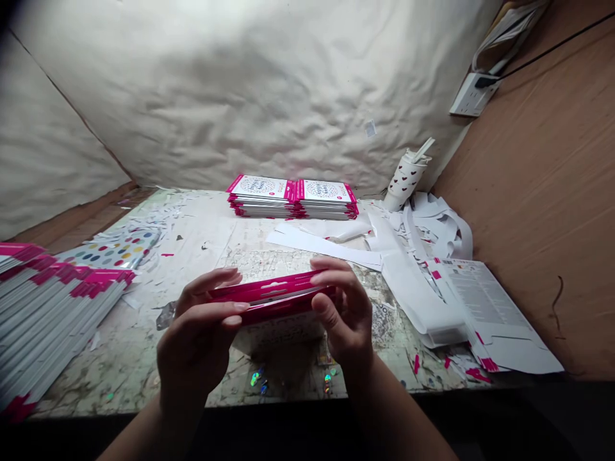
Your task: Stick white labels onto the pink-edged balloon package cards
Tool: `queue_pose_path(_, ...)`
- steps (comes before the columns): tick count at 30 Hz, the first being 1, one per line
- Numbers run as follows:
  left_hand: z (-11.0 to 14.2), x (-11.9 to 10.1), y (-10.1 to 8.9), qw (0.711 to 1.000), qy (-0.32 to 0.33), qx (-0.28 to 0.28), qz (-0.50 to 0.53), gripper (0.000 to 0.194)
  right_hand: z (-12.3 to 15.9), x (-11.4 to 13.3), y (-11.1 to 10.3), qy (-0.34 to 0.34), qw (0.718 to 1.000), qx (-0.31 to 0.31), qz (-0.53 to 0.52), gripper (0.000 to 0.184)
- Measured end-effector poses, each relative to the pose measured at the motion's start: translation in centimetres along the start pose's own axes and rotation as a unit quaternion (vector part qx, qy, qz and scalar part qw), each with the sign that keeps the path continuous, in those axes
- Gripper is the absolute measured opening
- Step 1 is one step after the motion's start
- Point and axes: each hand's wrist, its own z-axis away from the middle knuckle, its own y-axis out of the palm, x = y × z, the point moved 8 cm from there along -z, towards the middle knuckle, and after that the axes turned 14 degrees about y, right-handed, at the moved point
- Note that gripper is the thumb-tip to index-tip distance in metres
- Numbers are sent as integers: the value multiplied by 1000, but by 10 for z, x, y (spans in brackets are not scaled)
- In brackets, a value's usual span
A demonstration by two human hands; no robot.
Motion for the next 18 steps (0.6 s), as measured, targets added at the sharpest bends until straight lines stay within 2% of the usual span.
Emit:
queue_pose_path(2,2,1,1,1000,3,2,4,14,0,1,0,-10,1000,0,13,8)
queue_pose_path(5,3,5,0,1000,-8,12,5,14,-3,-5,-1,16,1000,10,13,18)
queue_pose_path(8,4,8,0,1000,-19,11,5,9,-5,-11,2,43,999,32,0,15)
queue_pose_path(9,4,8,0,1000,-24,1,7,8,-6,-13,2,54,998,32,-10,22)
queue_pose_path(11,8,10,-1,998,-45,-47,22,24,-4,-19,3,78,996,32,-28,48)
queue_pose_path(13,17,15,-2,989,-87,-98,63,55,-1,-27,7,108,993,48,-26,70)
queue_pose_path(14,23,19,1,983,-116,-107,95,71,1,-31,9,117,991,56,-15,78)
queue_pose_path(16,37,28,10,970,-174,-78,154,86,4,-36,9,123,991,55,8,84)
queue_pose_path(18,52,37,18,958,-221,-24,183,81,6,-43,4,135,990,48,20,84)
